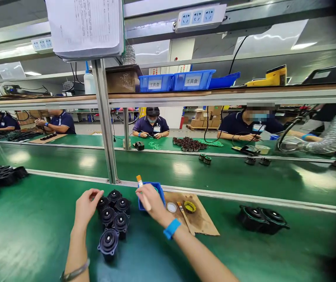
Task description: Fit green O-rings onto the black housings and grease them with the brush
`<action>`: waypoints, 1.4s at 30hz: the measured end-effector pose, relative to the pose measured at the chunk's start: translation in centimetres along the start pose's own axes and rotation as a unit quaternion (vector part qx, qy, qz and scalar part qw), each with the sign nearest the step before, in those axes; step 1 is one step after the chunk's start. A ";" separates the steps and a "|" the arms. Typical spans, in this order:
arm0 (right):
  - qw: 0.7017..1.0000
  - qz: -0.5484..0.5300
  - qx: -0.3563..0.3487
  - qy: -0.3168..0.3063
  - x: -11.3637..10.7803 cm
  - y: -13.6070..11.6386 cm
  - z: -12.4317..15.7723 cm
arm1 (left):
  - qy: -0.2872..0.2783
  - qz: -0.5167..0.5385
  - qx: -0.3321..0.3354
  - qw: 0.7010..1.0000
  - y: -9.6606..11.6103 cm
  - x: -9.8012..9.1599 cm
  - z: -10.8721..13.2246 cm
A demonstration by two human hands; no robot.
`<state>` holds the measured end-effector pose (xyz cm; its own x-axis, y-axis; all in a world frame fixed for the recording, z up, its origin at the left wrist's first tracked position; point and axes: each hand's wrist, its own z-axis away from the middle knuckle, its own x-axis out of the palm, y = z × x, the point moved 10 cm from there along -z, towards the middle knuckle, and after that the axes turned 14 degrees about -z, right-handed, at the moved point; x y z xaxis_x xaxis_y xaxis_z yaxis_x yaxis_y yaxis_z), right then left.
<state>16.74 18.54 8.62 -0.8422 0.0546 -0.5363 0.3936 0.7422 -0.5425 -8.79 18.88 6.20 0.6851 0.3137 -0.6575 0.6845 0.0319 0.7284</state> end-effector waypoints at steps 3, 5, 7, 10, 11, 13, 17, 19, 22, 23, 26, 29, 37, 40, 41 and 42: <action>0.998 0.032 -0.003 -0.058 -2.5 3.8 0.0 | -0.015 -0.094 -0.001 0.995 -0.2 -0.3 5.5; 0.994 0.048 -0.007 -0.099 -2.7 5.4 0.4 | -0.057 -0.145 -0.003 0.988 -0.6 1.0 9.2; 0.990 0.060 -0.011 -0.126 -2.3 6.2 0.8 | -0.065 -0.161 -0.012 0.985 -1.2 2.3 12.0; 0.988 0.068 -0.011 -0.139 -1.9 6.4 1.3 | -0.038 -0.136 0.015 0.990 -1.0 4.1 14.5; 0.988 0.068 -0.010 -0.140 -1.9 6.4 1.5 | -0.030 -0.119 0.036 0.992 -0.5 4.8 15.0; 0.988 0.066 -0.006 -0.138 -2.4 6.5 1.6 | -0.033 -0.082 0.083 0.993 1.0 6.5 15.7; 0.993 0.054 0.017 -0.104 -4.7 6.8 1.5 | -0.097 -0.017 0.139 0.985 4.6 10.2 16.3; 0.996 0.044 0.034 -0.064 -6.3 6.4 1.5 | -0.124 0.008 0.142 0.982 5.9 11.3 16.2; 0.998 0.017 0.059 -0.010 -8.2 4.4 2.3 | -0.157 0.041 0.135 0.977 6.9 12.1 15.9; 0.998 0.006 0.063 -0.002 -8.3 3.4 2.8 | -0.167 0.049 0.135 0.975 7.0 12.2 15.9; 0.995 -0.055 0.076 -0.035 -6.7 0.1 4.9 | -0.177 0.059 0.146 0.971 7.0 12.1 16.1; 0.981 -0.124 0.107 -0.098 -3.5 -1.6 7.4 | -0.154 0.040 0.190 0.969 7.3 11.5 16.4; 0.988 -0.130 0.042 -0.075 -3.9 -3.0 9.7 | -0.066 -0.047 0.334 0.939 8.7 10.3 17.2; 0.986 -0.140 -0.004 -0.087 -4.0 -4.0 10.6 | -0.037 -0.058 0.361 0.930 9.1 10.0 17.4; 0.986 -0.141 -0.017 -0.083 -4.0 -4.2 10.9 | -0.029 -0.060 0.369 0.927 9.2 9.9 17.5; 0.987 -0.137 -0.031 -0.077 -4.0 -4.3 11.2 | -0.022 -0.062 0.376 0.924 9.3 9.8 17.6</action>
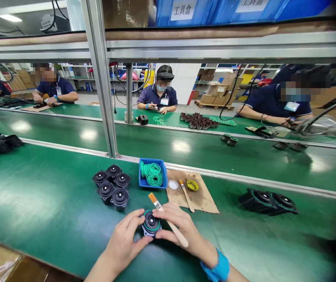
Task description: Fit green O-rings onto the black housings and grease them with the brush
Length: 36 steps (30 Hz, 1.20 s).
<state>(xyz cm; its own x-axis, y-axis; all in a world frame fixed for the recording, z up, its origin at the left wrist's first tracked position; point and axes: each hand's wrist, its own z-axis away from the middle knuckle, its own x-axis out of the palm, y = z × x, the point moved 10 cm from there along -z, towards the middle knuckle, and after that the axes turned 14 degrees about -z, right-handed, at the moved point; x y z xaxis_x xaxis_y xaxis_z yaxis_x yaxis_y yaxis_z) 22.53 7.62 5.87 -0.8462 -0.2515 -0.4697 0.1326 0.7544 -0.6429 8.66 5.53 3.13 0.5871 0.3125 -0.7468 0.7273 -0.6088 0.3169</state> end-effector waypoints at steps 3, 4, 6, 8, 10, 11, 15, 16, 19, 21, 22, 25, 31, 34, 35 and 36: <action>0.998 0.048 -0.034 0.020 0.3 -0.3 0.6 | -0.009 -0.027 0.021 0.999 0.4 0.0 -0.1; 0.997 0.067 -0.038 0.028 0.3 -0.3 0.7 | -0.018 -0.038 0.026 0.999 0.5 0.1 -0.3; 0.995 0.088 -0.037 0.040 0.1 -0.2 0.7 | -0.040 -0.056 0.037 0.997 0.7 0.3 -0.7; 0.995 0.083 -0.042 0.036 0.1 -0.2 0.4 | -0.064 -0.063 0.053 0.995 0.8 0.5 -1.1; 0.996 0.073 -0.053 0.024 0.2 -0.3 0.1 | -0.080 -0.057 0.069 0.993 0.9 0.6 -1.5; 0.995 0.071 -0.060 0.020 0.2 -0.3 0.0 | -0.082 -0.052 0.075 0.992 0.9 0.6 -1.7; 0.991 0.087 -0.095 0.041 0.1 -1.0 0.6 | -0.054 -0.059 0.087 0.993 0.9 0.2 -1.6; 0.989 0.090 -0.101 0.051 0.1 -1.2 0.9 | -0.044 -0.069 0.090 0.993 1.0 0.1 -1.4; 0.988 0.098 -0.101 0.071 0.3 -1.7 1.9 | -0.010 -0.095 0.099 0.991 1.6 -0.1 -0.6; 0.986 0.109 -0.101 0.075 0.7 -2.2 2.4 | 0.014 -0.102 0.098 0.990 2.1 -0.3 -0.2; 0.985 0.115 -0.103 0.078 0.8 -2.5 2.6 | 0.024 -0.102 0.097 0.990 2.3 -0.3 0.0; 0.980 0.135 -0.114 0.089 1.1 -3.3 2.9 | 0.054 -0.105 0.095 0.988 3.0 -0.4 0.5; 0.966 0.181 -0.175 0.051 3.4 -4.1 4.2 | 0.127 -0.121 0.106 0.979 4.6 -1.1 1.1; 0.972 0.159 -0.169 0.046 3.4 -3.8 4.6 | 0.135 -0.119 0.101 0.978 4.7 -1.2 1.4; 0.977 0.135 -0.158 0.055 2.8 -3.6 4.5 | 0.132 -0.114 0.093 0.980 4.4 -1.2 1.4; 0.982 0.105 -0.139 0.073 1.8 -3.4 4.2 | 0.128 -0.105 0.080 0.983 4.0 -1.2 1.4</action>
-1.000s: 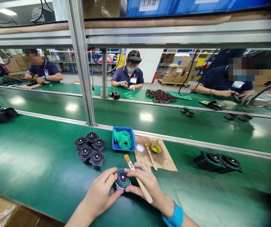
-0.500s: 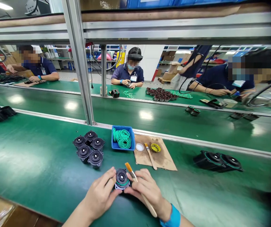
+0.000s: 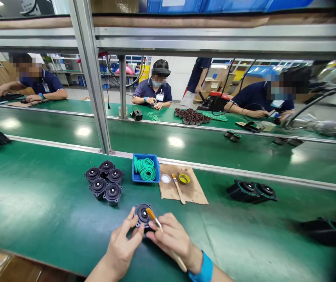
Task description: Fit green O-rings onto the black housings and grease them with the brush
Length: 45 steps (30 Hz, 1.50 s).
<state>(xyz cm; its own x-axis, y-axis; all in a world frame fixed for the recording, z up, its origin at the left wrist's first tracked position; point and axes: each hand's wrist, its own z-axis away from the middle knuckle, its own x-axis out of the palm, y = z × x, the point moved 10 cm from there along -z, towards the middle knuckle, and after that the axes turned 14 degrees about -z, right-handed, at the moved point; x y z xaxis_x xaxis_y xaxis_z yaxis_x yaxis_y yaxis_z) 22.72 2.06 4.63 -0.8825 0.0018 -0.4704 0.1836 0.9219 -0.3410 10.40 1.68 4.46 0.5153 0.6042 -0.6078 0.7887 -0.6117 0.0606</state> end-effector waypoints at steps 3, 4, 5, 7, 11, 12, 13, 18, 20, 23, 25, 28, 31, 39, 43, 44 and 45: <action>0.984 -0.058 0.143 0.093 -4.0 3.7 -0.8 | -0.016 0.040 -0.077 0.996 -1.9 0.4 0.2; 0.969 -0.057 0.204 0.127 -5.5 5.5 -0.8 | -0.026 0.053 -0.109 0.992 -2.7 0.7 0.3; 0.952 -0.045 0.261 0.153 -6.9 7.2 -0.6 | -0.041 0.063 -0.139 0.987 -3.4 1.2 0.4; 0.922 -0.010 0.346 0.175 -9.0 10.5 -0.4 | -0.084 0.072 -0.181 0.977 -4.3 2.4 0.9; 0.899 0.046 0.401 0.170 -10.9 15.5 -0.3 | -0.142 0.080 -0.194 0.967 -4.8 4.4 1.7; 0.894 0.062 0.410 0.168 -11.2 16.4 -0.1 | -0.146 0.081 -0.192 0.967 -4.8 4.6 1.9; 0.888 0.081 0.420 0.166 -11.5 17.2 0.2 | -0.147 0.080 -0.190 0.967 -4.9 4.7 2.0; 0.856 0.188 0.461 0.138 -13.9 19.3 2.1 | -0.136 0.076 -0.182 0.971 -5.0 4.5 2.2; 0.846 0.213 0.476 0.111 -14.5 19.8 2.7 | -0.133 0.075 -0.180 0.972 -5.0 4.4 2.1; 0.832 0.237 0.497 0.075 -14.7 20.6 3.5 | -0.131 0.073 -0.175 0.973 -4.8 4.3 1.9; 0.824 0.248 0.506 0.059 -14.5 21.0 3.8 | -0.129 0.070 -0.171 0.974 -4.7 4.2 1.8; 0.820 0.256 0.510 0.047 -14.1 21.3 3.9 | -0.124 0.070 -0.167 0.976 -4.6 4.1 1.6; 0.822 0.258 0.506 0.046 -14.1 21.3 3.8 | -0.121 0.073 -0.167 0.976 -4.7 4.1 1.7; 0.842 0.243 0.472 0.095 -15.5 20.1 3.3 | -0.149 0.114 -0.216 0.958 -5.3 4.6 1.9; 0.854 0.217 0.459 0.116 -15.7 19.7 3.7 | -0.184 0.141 -0.248 0.940 -5.6 5.1 1.9; 0.855 0.211 0.458 0.121 -15.7 19.6 3.9 | -0.191 0.148 -0.254 0.936 -5.7 5.2 1.9; 0.856 0.205 0.458 0.127 -15.8 19.5 4.1 | -0.196 0.154 -0.259 0.933 -5.7 5.3 1.9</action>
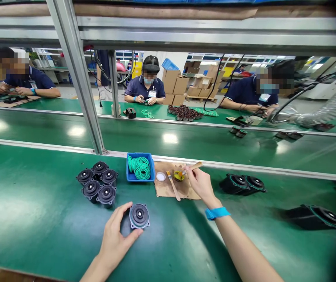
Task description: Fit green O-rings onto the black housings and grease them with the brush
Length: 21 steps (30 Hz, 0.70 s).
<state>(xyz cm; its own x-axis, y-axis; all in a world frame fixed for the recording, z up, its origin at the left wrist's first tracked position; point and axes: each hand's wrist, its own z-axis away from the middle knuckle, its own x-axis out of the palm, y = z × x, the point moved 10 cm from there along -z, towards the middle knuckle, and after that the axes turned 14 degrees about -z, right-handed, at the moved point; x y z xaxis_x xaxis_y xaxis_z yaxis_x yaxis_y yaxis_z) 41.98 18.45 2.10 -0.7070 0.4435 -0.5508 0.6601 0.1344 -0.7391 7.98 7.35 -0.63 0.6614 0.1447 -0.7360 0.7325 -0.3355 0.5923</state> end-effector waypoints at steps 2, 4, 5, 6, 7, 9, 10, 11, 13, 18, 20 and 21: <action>1.000 -0.014 0.005 0.008 -0.3 0.2 0.2 | -0.008 0.008 -0.006 1.000 0.0 0.1 -0.1; 0.999 -0.030 0.011 0.022 -0.7 0.3 0.5 | -0.009 0.012 -0.010 1.000 -0.1 0.1 -0.1; 0.999 -0.040 0.013 0.029 -0.9 0.4 0.6 | -0.009 0.014 -0.011 1.000 -0.1 0.0 -0.1; 0.998 -0.050 0.016 0.035 -1.1 0.4 0.7 | -0.008 0.016 -0.012 1.000 0.0 0.0 -0.1; 0.997 -0.063 0.019 0.041 -1.3 0.4 0.8 | -0.007 0.019 -0.012 1.000 0.0 -0.1 -0.1; 0.994 -0.093 0.027 0.052 -1.6 0.4 0.9 | -0.010 0.027 -0.013 0.999 0.1 -0.1 -0.2; 0.992 -0.110 0.031 0.058 -1.8 0.5 0.9 | -0.013 0.033 -0.015 0.999 0.1 0.0 -0.2; 0.989 -0.130 0.036 0.067 -2.1 0.4 1.0 | -0.017 0.039 -0.017 0.999 0.0 0.0 -0.3; 0.979 -0.176 0.045 0.090 -2.8 0.2 1.3 | -0.021 0.054 -0.021 0.998 0.0 0.2 -0.3; 0.939 -0.316 0.064 0.118 -3.5 -2.7 4.4 | -0.025 0.098 -0.040 0.994 -0.4 0.7 -0.4; 0.914 -0.387 0.090 0.084 -2.3 -4.3 6.5 | -0.022 0.116 -0.055 0.992 -0.5 0.8 -0.4; 0.887 -0.443 0.119 0.052 -1.0 -5.0 7.8 | -0.020 0.123 -0.060 0.990 -0.6 0.8 -0.3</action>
<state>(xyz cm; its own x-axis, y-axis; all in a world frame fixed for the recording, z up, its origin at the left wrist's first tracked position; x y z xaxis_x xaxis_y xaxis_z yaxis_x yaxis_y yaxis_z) 37.41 10.42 3.30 -0.8858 0.3392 0.3167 -0.2239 0.2853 -0.9319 8.12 7.98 -1.46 0.8166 0.0350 -0.5761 0.5662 -0.2420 0.7879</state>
